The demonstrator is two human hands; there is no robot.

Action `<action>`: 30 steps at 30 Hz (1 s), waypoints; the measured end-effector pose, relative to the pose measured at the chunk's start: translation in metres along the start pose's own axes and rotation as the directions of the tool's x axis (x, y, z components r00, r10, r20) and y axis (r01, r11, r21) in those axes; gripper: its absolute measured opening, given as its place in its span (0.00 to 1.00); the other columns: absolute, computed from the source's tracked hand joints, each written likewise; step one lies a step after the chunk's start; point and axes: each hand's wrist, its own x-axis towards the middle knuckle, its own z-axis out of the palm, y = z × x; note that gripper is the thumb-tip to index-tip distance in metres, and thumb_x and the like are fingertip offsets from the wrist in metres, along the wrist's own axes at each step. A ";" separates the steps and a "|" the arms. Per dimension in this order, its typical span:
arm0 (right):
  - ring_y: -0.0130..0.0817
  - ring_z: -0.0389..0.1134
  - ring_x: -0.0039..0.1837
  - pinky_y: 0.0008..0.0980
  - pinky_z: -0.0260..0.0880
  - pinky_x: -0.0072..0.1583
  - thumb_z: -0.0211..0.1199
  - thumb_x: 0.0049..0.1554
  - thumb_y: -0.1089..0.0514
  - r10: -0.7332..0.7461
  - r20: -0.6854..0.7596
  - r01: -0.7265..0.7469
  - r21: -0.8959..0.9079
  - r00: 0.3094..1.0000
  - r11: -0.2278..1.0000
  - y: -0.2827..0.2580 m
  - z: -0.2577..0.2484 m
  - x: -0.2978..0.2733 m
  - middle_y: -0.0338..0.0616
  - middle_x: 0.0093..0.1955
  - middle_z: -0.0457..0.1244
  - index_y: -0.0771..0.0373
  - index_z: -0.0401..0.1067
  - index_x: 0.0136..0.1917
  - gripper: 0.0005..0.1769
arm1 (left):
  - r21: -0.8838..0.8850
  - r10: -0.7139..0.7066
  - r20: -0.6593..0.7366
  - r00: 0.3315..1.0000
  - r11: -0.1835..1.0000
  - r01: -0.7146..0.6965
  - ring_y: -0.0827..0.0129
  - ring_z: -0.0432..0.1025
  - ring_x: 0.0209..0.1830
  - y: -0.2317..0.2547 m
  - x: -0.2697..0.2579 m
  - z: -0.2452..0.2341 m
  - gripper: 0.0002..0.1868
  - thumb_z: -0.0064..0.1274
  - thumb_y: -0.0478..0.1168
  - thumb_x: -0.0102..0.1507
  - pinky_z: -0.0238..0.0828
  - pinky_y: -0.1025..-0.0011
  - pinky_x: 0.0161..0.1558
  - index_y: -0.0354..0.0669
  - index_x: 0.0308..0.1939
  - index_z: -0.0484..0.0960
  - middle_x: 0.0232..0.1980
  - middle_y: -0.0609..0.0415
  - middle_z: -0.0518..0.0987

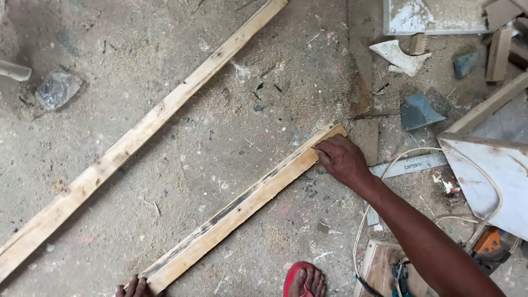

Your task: Measuring and marking wooden planks using a tape measure and pencil on the floor

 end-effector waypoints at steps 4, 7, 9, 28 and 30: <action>0.35 0.64 0.43 0.37 0.65 0.46 0.66 0.57 0.60 -0.025 0.018 0.025 -0.024 1.000 0.999 0.000 0.003 -0.002 0.40 0.37 0.66 0.62 0.78 0.49 0.06 | -0.094 -0.101 0.090 0.991 0.990 0.109 0.38 0.76 0.56 0.018 0.017 -0.003 0.30 0.64 0.49 0.53 0.66 0.38 0.69 0.39 0.56 0.82 0.63 0.31 0.80; 0.37 0.65 0.44 0.38 0.66 0.48 0.65 0.55 0.61 -0.024 0.029 0.026 -0.062 0.999 0.998 0.005 0.008 -0.002 0.41 0.39 0.67 0.62 0.78 0.49 0.08 | -0.022 -0.121 0.107 0.987 0.992 0.123 0.56 0.67 0.76 0.058 0.039 -0.041 0.23 0.53 0.35 0.63 0.60 0.41 0.83 0.36 0.64 0.76 0.69 0.39 0.76; 0.37 0.65 0.43 0.39 0.66 0.47 0.64 0.56 0.60 -0.012 0.030 0.014 -0.071 0.999 0.997 0.004 0.010 -0.001 0.41 0.38 0.66 0.61 0.77 0.48 0.07 | -0.032 -0.154 0.086 0.984 0.987 0.158 0.56 0.68 0.76 0.062 0.045 -0.036 0.21 0.52 0.35 0.65 0.59 0.41 0.84 0.37 0.63 0.77 0.69 0.40 0.77; 0.35 0.65 0.40 0.38 0.67 0.47 0.63 0.52 0.60 -0.311 0.316 0.287 0.123 0.896 0.950 -0.181 0.021 -0.052 0.39 0.38 0.65 0.58 0.76 0.49 0.10 | 0.193 -0.461 0.336 0.821 0.887 0.419 0.48 0.51 0.83 0.134 0.115 -0.121 0.40 0.55 0.46 0.55 0.46 0.27 0.74 0.62 0.73 0.66 0.81 0.68 0.61; 0.38 0.66 0.42 0.39 0.68 0.47 0.63 0.54 0.59 -0.318 0.313 0.297 0.114 0.895 0.948 -0.202 0.051 -0.058 0.41 0.40 0.67 0.59 0.75 0.49 0.09 | 0.179 -0.461 0.325 0.826 0.887 0.425 0.47 0.52 0.83 0.130 0.121 -0.121 0.40 0.56 0.47 0.55 0.50 0.27 0.71 0.60 0.74 0.66 0.81 0.66 0.62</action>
